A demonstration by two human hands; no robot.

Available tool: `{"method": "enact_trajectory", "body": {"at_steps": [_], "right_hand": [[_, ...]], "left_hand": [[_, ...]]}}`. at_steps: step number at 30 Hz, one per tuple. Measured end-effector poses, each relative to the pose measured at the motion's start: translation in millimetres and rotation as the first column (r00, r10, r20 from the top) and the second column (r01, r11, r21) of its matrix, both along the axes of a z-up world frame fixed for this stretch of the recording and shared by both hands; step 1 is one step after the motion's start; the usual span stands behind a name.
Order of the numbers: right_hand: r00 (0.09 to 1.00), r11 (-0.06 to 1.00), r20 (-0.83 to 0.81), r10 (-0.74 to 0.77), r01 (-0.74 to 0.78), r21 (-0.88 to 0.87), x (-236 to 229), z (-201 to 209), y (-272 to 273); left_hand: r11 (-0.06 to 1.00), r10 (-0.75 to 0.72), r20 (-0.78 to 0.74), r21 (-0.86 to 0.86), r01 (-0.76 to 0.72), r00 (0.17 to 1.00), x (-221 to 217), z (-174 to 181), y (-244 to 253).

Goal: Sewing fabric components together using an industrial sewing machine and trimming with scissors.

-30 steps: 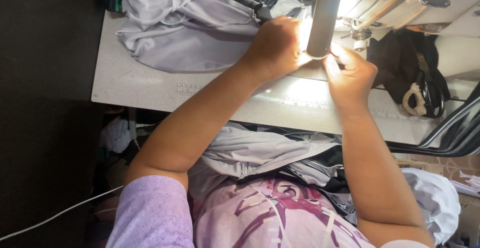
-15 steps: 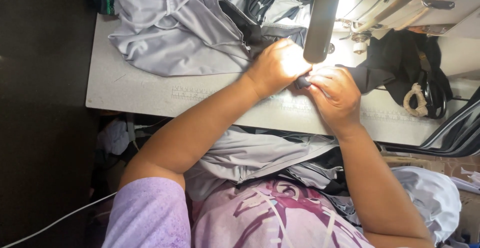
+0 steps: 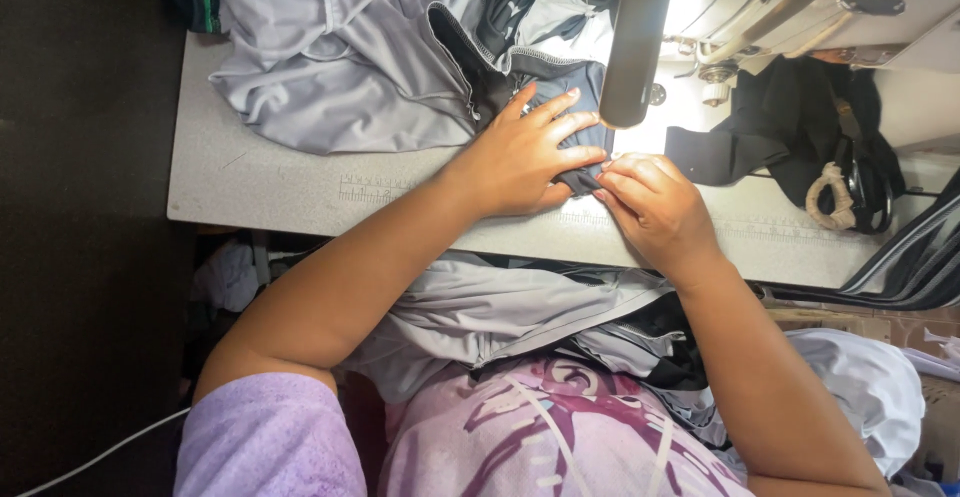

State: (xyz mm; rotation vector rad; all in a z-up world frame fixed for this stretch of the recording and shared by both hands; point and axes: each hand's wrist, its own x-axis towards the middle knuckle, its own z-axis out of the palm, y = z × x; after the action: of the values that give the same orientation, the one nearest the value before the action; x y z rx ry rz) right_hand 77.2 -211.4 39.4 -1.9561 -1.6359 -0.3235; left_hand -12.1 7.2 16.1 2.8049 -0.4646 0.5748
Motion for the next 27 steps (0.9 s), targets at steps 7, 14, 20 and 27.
{"method": "enact_trajectory", "body": {"at_steps": [7,14,20,27], "right_hand": [[0.999,0.999,0.042,-0.032,0.033,-0.029,0.3,-2.0,-2.0],[0.998,0.999,0.043,-0.037,0.037,-0.009,4.3,-2.9,3.2],[0.999,0.999,0.035,-0.037,0.037,0.014,8.6,-3.0,9.6],[0.998,0.998,0.036,-0.055,0.054,0.022,8.7,-0.5,12.9]], "left_hand": [[0.998,0.066,-0.010,0.016,-0.066,0.998,-3.3,-3.0,-8.9],[0.995,0.097,-0.007,0.037,-0.097,0.995,3.9,-6.6,-9.0],[0.992,0.121,-0.003,0.047,-0.121,0.993,7.0,-6.2,-7.2],[0.991,0.126,-0.004,0.050,-0.126,0.992,10.4,-6.4,-6.7]]}}
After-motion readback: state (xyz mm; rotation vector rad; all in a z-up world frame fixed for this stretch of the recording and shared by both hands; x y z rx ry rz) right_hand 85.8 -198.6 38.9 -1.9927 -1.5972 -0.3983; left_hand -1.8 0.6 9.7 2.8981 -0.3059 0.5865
